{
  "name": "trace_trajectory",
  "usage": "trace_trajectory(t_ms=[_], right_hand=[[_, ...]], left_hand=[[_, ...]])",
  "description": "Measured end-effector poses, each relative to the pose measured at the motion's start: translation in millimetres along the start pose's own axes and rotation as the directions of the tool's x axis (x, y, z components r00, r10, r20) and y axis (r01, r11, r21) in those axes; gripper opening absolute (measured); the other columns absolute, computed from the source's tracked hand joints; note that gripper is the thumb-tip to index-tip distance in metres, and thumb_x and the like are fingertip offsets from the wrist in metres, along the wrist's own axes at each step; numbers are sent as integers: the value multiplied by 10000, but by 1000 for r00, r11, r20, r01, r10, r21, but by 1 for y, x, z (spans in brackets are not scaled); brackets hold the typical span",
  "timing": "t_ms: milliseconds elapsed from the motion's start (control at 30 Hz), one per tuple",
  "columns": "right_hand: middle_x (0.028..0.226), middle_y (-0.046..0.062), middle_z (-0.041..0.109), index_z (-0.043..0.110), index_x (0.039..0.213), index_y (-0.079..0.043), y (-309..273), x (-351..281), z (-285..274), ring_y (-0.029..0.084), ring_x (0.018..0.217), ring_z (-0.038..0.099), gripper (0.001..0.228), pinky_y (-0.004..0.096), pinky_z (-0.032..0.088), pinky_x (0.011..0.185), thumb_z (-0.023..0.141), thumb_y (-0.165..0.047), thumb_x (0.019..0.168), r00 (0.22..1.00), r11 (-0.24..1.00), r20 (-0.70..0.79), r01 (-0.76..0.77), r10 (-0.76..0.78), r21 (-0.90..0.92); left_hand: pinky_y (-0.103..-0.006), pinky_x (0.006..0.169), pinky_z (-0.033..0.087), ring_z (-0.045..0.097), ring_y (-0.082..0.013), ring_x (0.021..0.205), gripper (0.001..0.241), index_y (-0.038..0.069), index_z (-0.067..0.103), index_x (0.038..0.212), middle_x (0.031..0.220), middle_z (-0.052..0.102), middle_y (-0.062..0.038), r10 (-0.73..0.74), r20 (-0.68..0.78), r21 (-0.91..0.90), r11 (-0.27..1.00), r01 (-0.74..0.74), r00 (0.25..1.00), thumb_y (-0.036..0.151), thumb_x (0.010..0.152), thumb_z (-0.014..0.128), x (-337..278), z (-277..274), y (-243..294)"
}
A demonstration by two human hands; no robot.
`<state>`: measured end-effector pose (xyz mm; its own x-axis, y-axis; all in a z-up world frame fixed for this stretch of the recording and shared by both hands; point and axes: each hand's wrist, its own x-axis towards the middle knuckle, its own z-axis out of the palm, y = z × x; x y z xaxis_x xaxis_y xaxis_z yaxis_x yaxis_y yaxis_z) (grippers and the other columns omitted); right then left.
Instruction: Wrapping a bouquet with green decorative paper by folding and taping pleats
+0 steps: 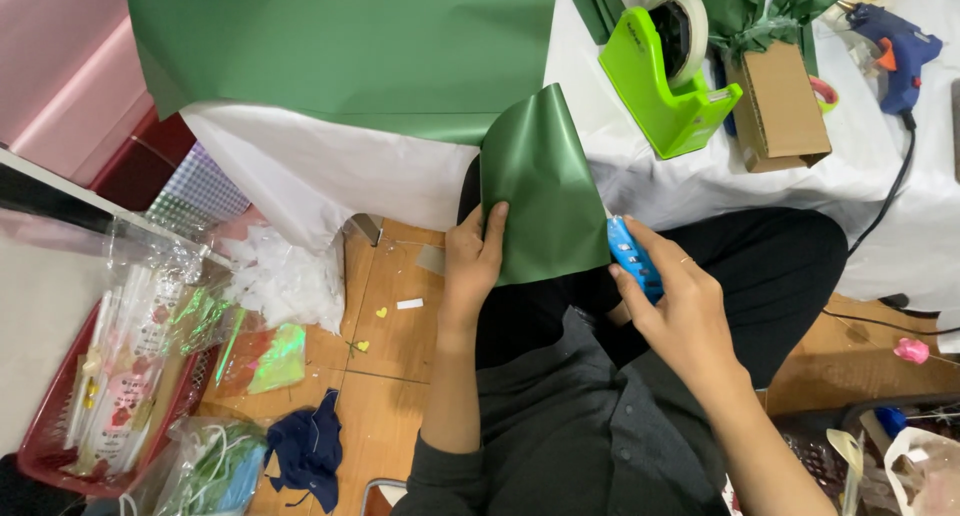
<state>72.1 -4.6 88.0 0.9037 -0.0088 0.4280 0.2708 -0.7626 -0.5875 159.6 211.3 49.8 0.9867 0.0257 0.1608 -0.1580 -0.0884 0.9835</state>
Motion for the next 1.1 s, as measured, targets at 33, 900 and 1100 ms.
trace_trajectory(t_ms=[33,900,1100], right_hand=[[1163,185,742,700,1347,-74,-2,2,0,411,1066,706,444,464,561,864,765,-138,913,1000,1000,-2,3,-3,-8],[1183,225,730,701,1352,-36,13,21,11,440,1122,676,456,486,542,926,777,-68,904,996,1000,-85,5,-5,-3],[1182,235,726,688,1383,-45,14,30,7,437,1136,673,478,483,538,928,781,-83,915,994,1000,-106,10,-11,-12]], left_hand=[[-227,421,428,470,-61,485,468,47,706,893,507,553,-11,13,-1,0,1000,-13,1000,435,1079,521,1,0,-3],[-221,398,391,454,-67,486,489,-49,714,1122,502,575,-60,48,16,64,997,-49,999,400,1091,523,5,5,-61],[-233,380,383,465,-86,451,471,-40,728,1113,485,579,-100,68,69,97,993,-74,995,397,1075,557,2,-1,-56]])
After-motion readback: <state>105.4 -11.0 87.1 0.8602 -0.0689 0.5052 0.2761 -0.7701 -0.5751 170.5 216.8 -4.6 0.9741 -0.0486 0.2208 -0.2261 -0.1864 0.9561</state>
